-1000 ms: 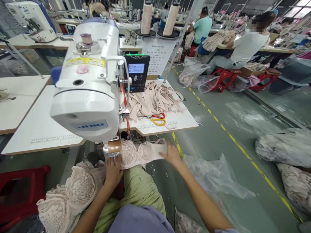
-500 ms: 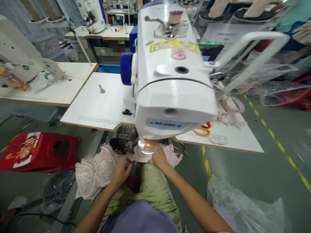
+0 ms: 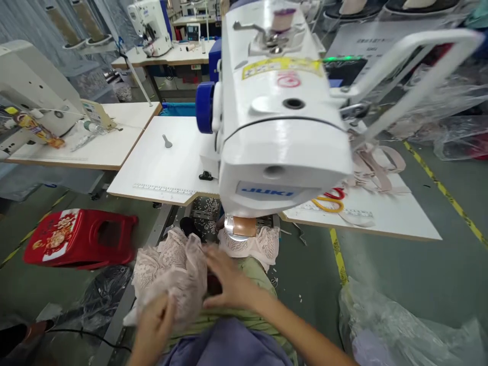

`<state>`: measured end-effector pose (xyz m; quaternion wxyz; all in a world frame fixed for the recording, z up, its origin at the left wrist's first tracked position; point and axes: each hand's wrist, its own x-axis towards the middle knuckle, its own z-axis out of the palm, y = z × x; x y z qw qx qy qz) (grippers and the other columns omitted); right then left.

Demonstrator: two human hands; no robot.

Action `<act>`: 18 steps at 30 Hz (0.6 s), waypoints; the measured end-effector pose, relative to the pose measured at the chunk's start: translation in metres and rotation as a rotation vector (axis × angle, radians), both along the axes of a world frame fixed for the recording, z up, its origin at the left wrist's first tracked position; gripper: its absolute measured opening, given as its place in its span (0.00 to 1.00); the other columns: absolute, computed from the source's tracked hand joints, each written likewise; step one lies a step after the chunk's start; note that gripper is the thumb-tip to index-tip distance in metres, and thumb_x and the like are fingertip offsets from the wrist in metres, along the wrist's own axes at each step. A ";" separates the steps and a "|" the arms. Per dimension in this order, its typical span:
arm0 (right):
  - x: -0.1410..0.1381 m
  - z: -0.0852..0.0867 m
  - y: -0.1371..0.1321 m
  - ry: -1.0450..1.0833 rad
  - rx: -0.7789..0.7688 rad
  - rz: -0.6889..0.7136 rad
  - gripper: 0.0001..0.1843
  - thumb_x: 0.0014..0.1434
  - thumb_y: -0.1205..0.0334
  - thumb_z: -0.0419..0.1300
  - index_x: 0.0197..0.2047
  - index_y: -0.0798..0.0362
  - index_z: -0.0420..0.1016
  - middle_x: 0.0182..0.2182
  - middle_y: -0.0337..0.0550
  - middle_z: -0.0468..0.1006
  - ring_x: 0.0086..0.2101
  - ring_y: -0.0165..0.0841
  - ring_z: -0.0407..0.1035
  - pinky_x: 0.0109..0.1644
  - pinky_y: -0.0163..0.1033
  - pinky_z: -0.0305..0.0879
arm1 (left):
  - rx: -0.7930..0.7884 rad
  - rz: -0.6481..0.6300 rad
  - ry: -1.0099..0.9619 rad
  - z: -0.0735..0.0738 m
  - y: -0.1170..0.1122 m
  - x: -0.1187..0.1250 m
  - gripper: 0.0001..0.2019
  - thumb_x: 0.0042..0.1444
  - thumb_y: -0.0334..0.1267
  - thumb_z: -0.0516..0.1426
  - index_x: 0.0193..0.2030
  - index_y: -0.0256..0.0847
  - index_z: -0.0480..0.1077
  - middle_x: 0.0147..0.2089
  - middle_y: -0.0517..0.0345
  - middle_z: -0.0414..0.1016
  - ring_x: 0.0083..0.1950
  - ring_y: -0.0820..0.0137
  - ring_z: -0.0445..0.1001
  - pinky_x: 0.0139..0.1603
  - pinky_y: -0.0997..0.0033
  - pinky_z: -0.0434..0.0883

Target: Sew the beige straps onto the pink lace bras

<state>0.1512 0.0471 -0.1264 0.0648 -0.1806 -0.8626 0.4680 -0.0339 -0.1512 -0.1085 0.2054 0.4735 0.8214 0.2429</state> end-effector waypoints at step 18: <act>0.150 0.109 0.137 -0.209 0.151 -0.666 0.08 0.58 0.56 0.64 0.32 0.51 0.78 0.27 0.34 0.78 0.28 0.29 0.69 0.32 0.30 0.60 | -0.014 -0.207 -0.833 -0.005 0.193 0.092 0.23 0.48 0.65 0.59 0.28 0.45 0.72 0.31 0.56 0.75 0.40 0.61 0.74 0.41 0.66 0.70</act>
